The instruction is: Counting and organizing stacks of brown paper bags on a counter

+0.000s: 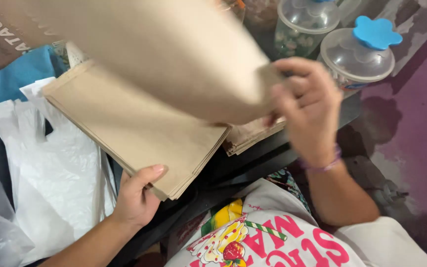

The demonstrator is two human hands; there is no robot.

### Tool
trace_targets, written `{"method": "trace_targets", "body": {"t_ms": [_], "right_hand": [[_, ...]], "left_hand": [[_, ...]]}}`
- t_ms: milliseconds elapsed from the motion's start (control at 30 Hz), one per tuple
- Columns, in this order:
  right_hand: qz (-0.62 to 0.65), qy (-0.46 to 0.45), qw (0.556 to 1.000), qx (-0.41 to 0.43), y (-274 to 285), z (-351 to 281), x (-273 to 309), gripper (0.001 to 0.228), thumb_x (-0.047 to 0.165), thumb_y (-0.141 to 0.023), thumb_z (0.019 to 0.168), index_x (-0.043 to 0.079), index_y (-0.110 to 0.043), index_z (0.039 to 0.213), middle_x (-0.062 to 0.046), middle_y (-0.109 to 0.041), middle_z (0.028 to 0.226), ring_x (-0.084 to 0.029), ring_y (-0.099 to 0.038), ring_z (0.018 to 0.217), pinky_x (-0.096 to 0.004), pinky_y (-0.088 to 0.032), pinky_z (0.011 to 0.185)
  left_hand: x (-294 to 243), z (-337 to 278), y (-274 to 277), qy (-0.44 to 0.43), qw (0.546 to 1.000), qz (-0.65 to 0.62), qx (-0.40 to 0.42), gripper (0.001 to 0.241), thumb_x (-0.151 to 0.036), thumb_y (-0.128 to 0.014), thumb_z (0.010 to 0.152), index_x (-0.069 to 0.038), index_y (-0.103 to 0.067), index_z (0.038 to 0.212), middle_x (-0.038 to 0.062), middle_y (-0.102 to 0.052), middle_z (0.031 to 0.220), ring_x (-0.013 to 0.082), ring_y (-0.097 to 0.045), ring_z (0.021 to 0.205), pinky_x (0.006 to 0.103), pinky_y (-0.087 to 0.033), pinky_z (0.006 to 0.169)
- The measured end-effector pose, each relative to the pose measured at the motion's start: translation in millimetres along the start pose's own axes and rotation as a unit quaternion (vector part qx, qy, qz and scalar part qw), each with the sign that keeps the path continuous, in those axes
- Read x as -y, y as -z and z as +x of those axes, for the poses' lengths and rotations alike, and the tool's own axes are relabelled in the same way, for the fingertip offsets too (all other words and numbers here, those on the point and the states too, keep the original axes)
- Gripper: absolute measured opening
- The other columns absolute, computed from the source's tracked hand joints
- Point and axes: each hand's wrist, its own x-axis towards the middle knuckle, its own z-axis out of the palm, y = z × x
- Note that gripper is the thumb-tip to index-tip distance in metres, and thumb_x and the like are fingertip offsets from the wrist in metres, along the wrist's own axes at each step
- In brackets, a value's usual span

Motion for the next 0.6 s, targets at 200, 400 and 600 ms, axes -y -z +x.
{"method": "trace_targets", "body": {"t_ms": [200,400,600], "right_hand": [[0.023,-0.193,0.980,-0.040,51,3,-44,0.017,0.006,-0.051,0.094,0.000,-0.060,0.108,-0.010,-0.066,0.095,-0.015,-0.058,0.048,-0.017,-0.047,0.042],[-0.189,-0.181,0.960,0.096,55,9,-56,0.024,0.010,-0.050,0.095,0.009,-0.068,0.111,-0.002,-0.056,0.068,-0.004,-0.048,0.063,-0.018,-0.034,0.060],[-0.241,-0.158,0.938,0.194,57,13,-54,0.026,0.009,-0.046,0.097,0.012,-0.069,0.108,0.004,-0.034,0.058,-0.007,-0.027,0.053,-0.021,-0.021,0.050]], "left_hand": [[-14,-1,-16,0.008,0.992,-0.121,-0.022,0.054,-0.001,-0.056,0.069,-0.004,-0.052,0.122,0.010,-0.060,0.111,0.0251,-0.058,0.104,0.0389,-0.044,0.095],[-13,1,-12,0.008,0.990,-0.140,-0.032,0.057,0.000,-0.055,0.066,-0.004,-0.053,0.122,0.011,-0.062,0.113,0.0267,-0.059,0.105,0.0420,-0.045,0.095],[-13,1,-12,0.012,0.988,-0.153,-0.033,0.057,0.001,-0.054,0.067,-0.006,-0.052,0.124,0.011,-0.061,0.115,0.0270,-0.058,0.107,0.0423,-0.046,0.096]]}}
